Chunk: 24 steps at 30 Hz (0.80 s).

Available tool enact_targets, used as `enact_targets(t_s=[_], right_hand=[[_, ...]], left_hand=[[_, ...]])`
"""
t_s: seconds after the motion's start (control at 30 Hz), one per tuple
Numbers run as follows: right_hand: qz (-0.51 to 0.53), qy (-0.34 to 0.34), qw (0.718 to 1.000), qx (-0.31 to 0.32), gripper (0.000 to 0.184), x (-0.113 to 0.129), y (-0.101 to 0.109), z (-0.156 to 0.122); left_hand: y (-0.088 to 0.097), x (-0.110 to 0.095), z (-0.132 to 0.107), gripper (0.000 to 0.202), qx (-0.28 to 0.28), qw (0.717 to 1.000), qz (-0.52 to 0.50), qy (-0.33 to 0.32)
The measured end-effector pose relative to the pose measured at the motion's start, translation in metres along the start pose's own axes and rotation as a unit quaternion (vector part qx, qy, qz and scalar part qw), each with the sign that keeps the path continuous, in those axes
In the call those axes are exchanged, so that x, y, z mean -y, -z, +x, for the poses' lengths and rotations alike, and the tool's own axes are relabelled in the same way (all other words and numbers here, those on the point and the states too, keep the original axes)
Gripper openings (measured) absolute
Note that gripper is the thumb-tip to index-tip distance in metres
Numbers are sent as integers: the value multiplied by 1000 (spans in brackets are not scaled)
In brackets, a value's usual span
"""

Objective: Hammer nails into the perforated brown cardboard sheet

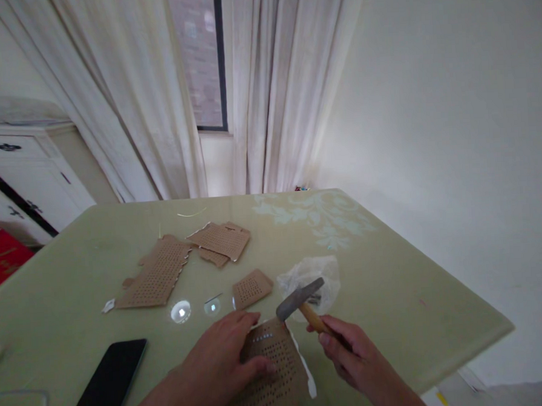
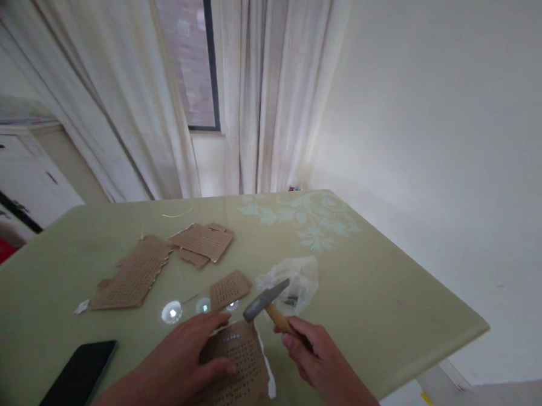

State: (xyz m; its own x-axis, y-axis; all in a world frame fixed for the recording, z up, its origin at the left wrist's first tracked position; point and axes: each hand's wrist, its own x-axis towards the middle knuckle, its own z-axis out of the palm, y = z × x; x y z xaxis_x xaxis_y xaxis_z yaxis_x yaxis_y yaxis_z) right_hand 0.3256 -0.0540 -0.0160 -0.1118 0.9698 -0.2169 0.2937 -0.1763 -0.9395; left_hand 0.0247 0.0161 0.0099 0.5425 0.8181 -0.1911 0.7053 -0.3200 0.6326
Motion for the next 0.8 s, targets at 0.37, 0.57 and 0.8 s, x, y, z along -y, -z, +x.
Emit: enact_targets(t_s=[0.37, 0.57, 0.8], right_hand=[[315, -94, 942, -72, 64, -69, -20, 1], [315, -99, 942, -61, 68, -67, -22, 1], [299, -101, 947, -58, 68, -65, -24, -1]], left_hand=[[36, 105, 63, 9, -51, 983, 140, 109], [34, 77, 53, 18, -53, 994, 75, 63], [18, -10, 27, 20, -22, 980, -199, -22]])
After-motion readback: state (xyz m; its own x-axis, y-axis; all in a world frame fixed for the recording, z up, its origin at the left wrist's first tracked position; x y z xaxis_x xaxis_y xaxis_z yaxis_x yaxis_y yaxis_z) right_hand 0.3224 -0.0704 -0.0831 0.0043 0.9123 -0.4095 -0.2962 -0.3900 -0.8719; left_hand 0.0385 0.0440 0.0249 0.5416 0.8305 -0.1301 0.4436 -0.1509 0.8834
